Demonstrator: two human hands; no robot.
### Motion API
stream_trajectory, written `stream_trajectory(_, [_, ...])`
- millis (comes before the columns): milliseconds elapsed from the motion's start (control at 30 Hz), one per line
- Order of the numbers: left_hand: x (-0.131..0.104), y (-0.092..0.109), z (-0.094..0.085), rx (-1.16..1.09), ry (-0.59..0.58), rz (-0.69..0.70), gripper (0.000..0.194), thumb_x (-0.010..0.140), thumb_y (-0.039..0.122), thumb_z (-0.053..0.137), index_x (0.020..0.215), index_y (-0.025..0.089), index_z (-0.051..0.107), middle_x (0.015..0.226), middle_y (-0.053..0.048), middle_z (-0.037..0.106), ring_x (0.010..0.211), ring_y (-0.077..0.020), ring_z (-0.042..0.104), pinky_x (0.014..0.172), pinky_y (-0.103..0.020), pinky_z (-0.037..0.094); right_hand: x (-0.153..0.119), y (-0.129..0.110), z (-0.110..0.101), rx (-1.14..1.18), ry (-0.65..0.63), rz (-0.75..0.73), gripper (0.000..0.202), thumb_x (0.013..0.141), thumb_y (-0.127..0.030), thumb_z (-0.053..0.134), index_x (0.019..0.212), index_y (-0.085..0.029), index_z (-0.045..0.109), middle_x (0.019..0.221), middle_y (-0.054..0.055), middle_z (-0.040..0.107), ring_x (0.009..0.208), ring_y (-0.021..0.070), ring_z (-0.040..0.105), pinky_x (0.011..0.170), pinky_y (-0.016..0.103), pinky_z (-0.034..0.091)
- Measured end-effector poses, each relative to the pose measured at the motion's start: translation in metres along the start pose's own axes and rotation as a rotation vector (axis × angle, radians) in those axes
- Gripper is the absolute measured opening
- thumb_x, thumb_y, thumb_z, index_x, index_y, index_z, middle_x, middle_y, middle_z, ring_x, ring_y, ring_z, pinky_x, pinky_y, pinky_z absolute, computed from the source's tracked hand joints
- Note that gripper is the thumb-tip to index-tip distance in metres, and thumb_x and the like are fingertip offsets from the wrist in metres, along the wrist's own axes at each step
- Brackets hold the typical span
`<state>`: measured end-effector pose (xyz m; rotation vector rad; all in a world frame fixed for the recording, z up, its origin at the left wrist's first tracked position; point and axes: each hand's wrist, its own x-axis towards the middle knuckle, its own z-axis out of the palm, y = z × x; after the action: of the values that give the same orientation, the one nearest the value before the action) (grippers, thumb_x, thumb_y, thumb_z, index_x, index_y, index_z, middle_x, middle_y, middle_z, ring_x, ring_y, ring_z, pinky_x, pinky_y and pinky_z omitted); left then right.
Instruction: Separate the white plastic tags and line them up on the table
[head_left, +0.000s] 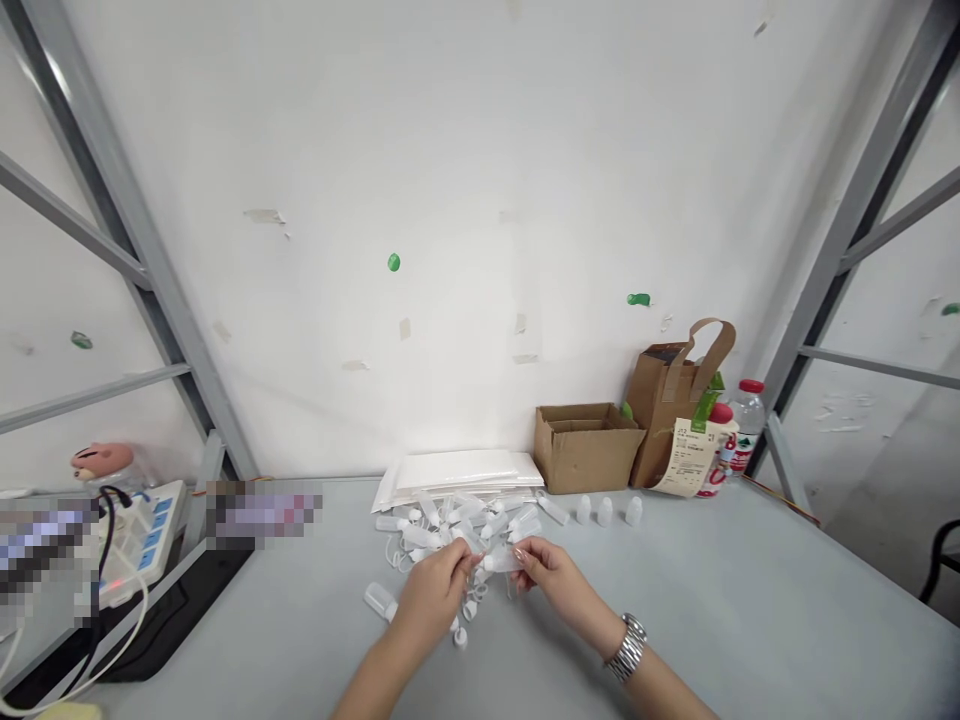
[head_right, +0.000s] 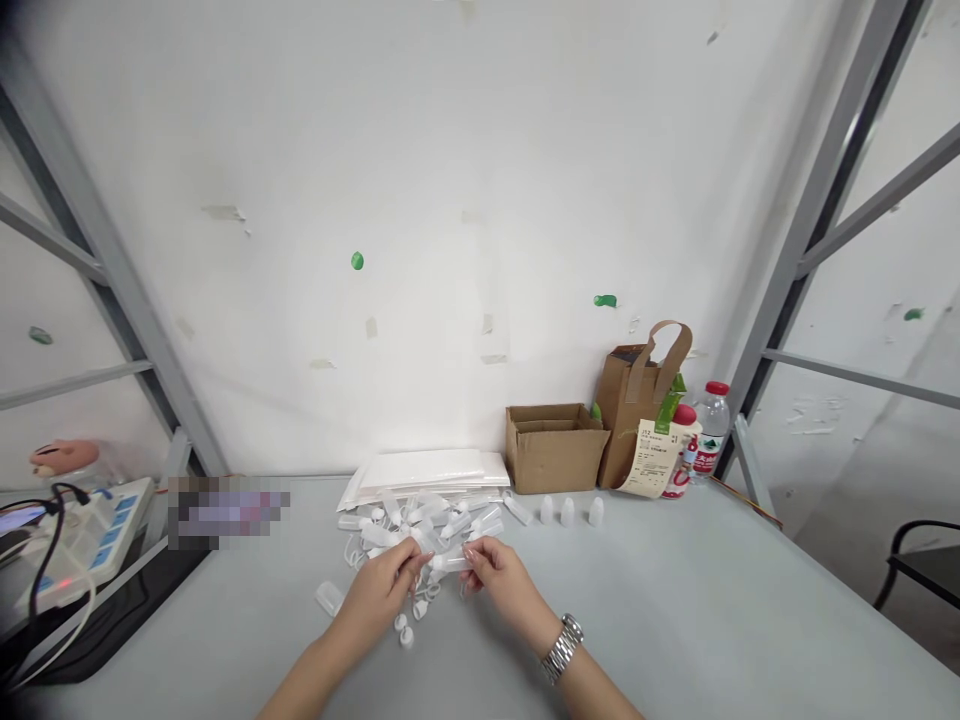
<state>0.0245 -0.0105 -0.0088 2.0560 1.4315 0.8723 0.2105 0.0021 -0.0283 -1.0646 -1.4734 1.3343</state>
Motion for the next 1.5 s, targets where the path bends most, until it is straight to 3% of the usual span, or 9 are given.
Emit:
stream_trajectory(267, [0.006,-0.002,0.005,-0.126,0.121,-0.1,0.031,0.083,0.042,0.034,0.06,0.023,0.04,0.051,0.005,0.05,0.051,-0.0139,0.051,0.054,-0.022,0.037,0.001,-0.006,0.006,-0.002,0.067,-0.053,0.049,0.065,-0.067,0.053,0.073,-0.019,0.053,0.061,-0.001,0.053,0.055,0.0135,0.051,0.053,0.027,0.043])
stream_trajectory(667, [0.007,-0.003,0.007,-0.291,0.148,-0.132,0.032,0.081,0.046,0.037,0.059,0.022,0.04,0.046,0.006,0.045,0.043,-0.0123,0.046,0.049,-0.022,0.037,-0.001,-0.004,0.007,0.06,0.063,-0.038,0.046,0.065,-0.064,0.056,0.075,-0.019,0.053,0.062,-0.002,0.053,0.056,0.0131,0.05,0.054,0.027,0.042])
stream_trajectory(833, [0.007,-0.009,0.002,-0.303,0.214,-0.136,0.032,0.082,0.046,0.037,0.06,0.022,0.04,0.049,0.006,0.046,0.046,-0.0124,0.047,0.051,-0.022,0.038,0.0,-0.006,-0.001,0.064,0.095,-0.034,0.048,0.064,-0.066,0.055,0.072,-0.018,0.053,0.06,-0.003,0.052,0.052,0.0118,0.049,0.056,0.028,0.042])
stream_trajectory(967, [0.003,-0.01,-0.001,-0.128,0.186,-0.134,0.032,0.086,0.043,0.03,0.063,0.023,0.04,0.049,0.006,0.046,0.046,-0.0131,0.048,0.051,-0.023,0.037,-0.001,-0.008,-0.005,0.025,0.064,-0.009,0.047,0.068,-0.065,0.052,0.065,-0.018,0.05,0.057,-0.002,0.053,0.05,0.011,0.049,0.057,0.028,0.041])
stream_trajectory(1100, [-0.003,-0.004,-0.006,0.17,0.283,-0.009,0.025,0.088,0.04,0.032,0.078,0.023,0.048,0.065,0.002,0.053,0.061,-0.0154,0.053,0.059,-0.025,0.04,-0.001,-0.005,-0.002,0.003,-0.016,0.024,0.048,0.07,-0.066,0.048,0.061,-0.018,0.046,0.054,-0.002,0.055,0.048,0.0114,0.05,0.055,0.027,0.042])
stream_trajectory(1267, [-0.007,0.004,-0.003,0.301,0.082,0.294,0.025,0.088,0.038,0.035,0.085,0.022,0.055,0.081,-0.003,0.057,0.075,-0.0175,0.054,0.066,-0.027,0.043,0.0,0.0,0.004,0.025,-0.075,0.047,0.05,0.071,-0.068,0.044,0.064,-0.018,0.046,0.049,-0.002,0.054,0.043,0.011,0.049,0.05,0.026,0.04])
stream_trajectory(1500, [-0.008,0.008,0.006,0.256,-0.017,0.217,0.03,0.09,0.031,0.028,0.076,0.02,0.052,0.078,-0.003,0.057,0.074,-0.0168,0.053,0.065,-0.026,0.04,-0.001,0.007,0.006,0.034,-0.105,0.063,0.05,0.07,-0.068,0.045,0.065,-0.018,0.046,0.049,-0.003,0.054,0.042,0.011,0.047,0.049,0.026,0.039])
